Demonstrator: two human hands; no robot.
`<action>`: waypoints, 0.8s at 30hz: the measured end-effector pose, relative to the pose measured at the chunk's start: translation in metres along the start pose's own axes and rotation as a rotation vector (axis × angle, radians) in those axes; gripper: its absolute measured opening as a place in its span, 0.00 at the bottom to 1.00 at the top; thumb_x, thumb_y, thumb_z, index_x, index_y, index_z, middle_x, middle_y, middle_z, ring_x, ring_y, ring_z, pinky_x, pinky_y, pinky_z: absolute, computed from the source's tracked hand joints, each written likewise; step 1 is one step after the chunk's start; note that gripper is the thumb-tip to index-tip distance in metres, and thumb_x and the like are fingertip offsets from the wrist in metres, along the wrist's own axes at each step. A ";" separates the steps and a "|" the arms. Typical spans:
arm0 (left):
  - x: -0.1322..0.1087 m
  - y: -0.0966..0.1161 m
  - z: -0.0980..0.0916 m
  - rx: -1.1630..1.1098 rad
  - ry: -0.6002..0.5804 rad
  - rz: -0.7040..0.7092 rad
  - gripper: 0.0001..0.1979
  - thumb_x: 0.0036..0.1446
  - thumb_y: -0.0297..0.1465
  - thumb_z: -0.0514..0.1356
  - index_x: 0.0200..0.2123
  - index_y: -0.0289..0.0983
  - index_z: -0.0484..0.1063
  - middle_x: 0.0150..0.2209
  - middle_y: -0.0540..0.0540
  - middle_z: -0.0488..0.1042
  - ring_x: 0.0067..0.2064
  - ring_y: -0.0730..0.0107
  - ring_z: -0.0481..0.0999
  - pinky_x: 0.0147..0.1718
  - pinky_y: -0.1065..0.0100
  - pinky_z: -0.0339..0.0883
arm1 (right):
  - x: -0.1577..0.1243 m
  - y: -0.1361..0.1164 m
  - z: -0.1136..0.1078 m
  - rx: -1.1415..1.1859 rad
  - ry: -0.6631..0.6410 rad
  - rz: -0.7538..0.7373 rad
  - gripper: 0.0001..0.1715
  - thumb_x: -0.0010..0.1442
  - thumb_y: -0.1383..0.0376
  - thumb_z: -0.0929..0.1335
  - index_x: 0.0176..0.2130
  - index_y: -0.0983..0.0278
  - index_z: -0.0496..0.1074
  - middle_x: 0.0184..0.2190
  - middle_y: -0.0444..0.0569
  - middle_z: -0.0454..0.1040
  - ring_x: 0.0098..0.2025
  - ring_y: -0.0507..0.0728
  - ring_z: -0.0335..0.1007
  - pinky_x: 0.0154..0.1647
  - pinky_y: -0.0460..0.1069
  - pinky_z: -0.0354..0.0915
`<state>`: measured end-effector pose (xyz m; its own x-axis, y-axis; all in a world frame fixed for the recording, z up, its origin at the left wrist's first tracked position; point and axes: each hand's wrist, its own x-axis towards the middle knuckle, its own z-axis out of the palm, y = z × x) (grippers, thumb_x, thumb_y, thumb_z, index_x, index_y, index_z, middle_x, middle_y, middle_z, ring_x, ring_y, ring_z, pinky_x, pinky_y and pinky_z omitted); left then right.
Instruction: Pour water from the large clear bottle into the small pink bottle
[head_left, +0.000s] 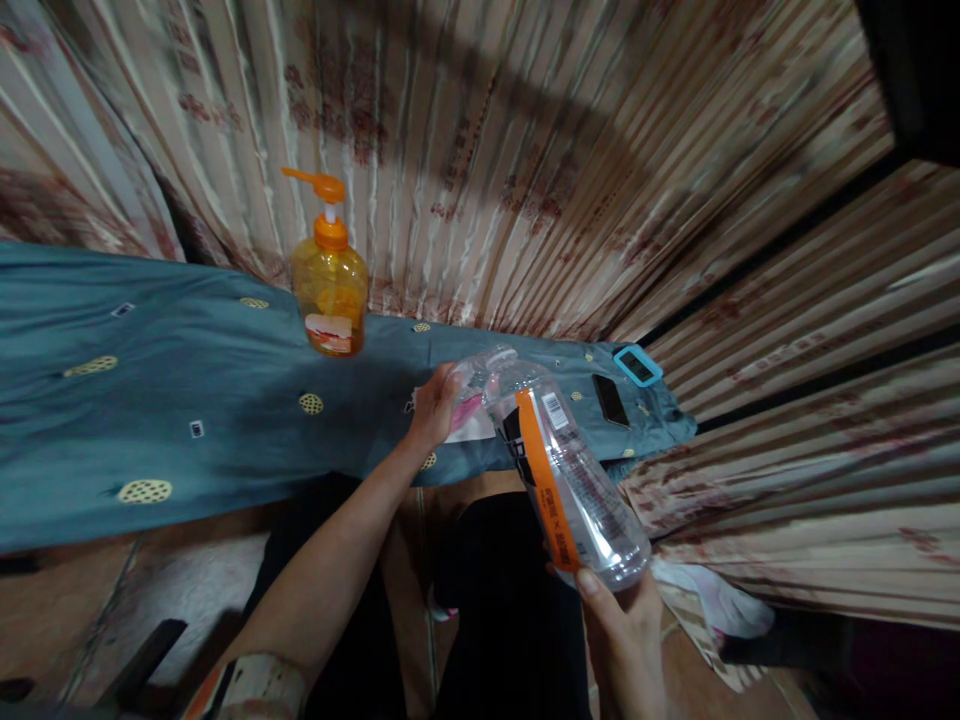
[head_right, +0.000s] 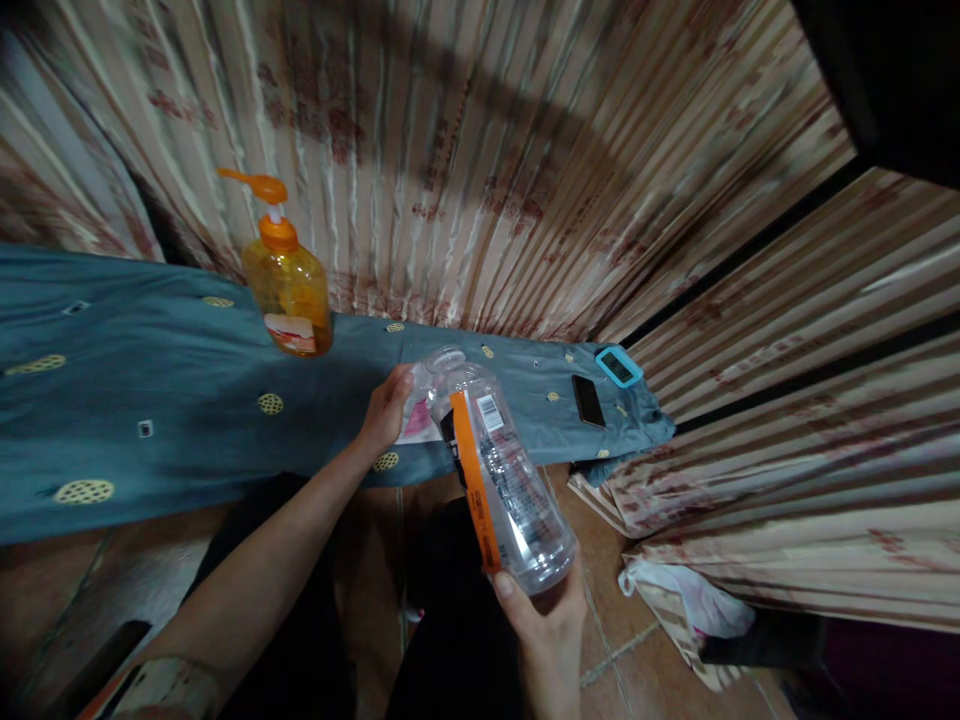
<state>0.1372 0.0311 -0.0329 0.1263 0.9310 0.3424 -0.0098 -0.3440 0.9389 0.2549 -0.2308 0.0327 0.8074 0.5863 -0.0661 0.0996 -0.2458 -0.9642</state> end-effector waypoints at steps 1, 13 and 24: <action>0.000 -0.001 0.000 0.001 0.002 0.002 0.26 0.66 0.52 0.48 0.42 0.36 0.74 0.38 0.43 0.80 0.42 0.58 0.78 0.44 0.61 0.70 | 0.000 0.000 0.000 -0.007 -0.003 -0.001 0.54 0.41 0.43 0.77 0.60 0.64 0.66 0.47 0.56 0.80 0.50 0.70 0.77 0.57 0.66 0.67; 0.000 -0.003 0.000 0.015 -0.003 0.002 0.23 0.67 0.48 0.48 0.44 0.37 0.74 0.38 0.43 0.80 0.42 0.59 0.79 0.45 0.61 0.71 | 0.006 0.017 -0.004 -0.026 0.016 -0.072 0.54 0.44 0.45 0.77 0.63 0.63 0.65 0.46 0.54 0.79 0.49 0.70 0.77 0.59 0.69 0.67; 0.000 -0.001 0.000 0.037 -0.012 -0.026 0.22 0.67 0.46 0.48 0.44 0.37 0.74 0.37 0.44 0.79 0.41 0.59 0.78 0.44 0.62 0.71 | 0.004 0.013 -0.002 0.026 -0.005 -0.056 0.54 0.45 0.47 0.77 0.64 0.64 0.64 0.48 0.55 0.79 0.49 0.69 0.78 0.56 0.67 0.70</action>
<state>0.1370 0.0313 -0.0335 0.1377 0.9381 0.3177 0.0301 -0.3246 0.9454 0.2609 -0.2330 0.0203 0.7982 0.6023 -0.0129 0.1295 -0.1925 -0.9727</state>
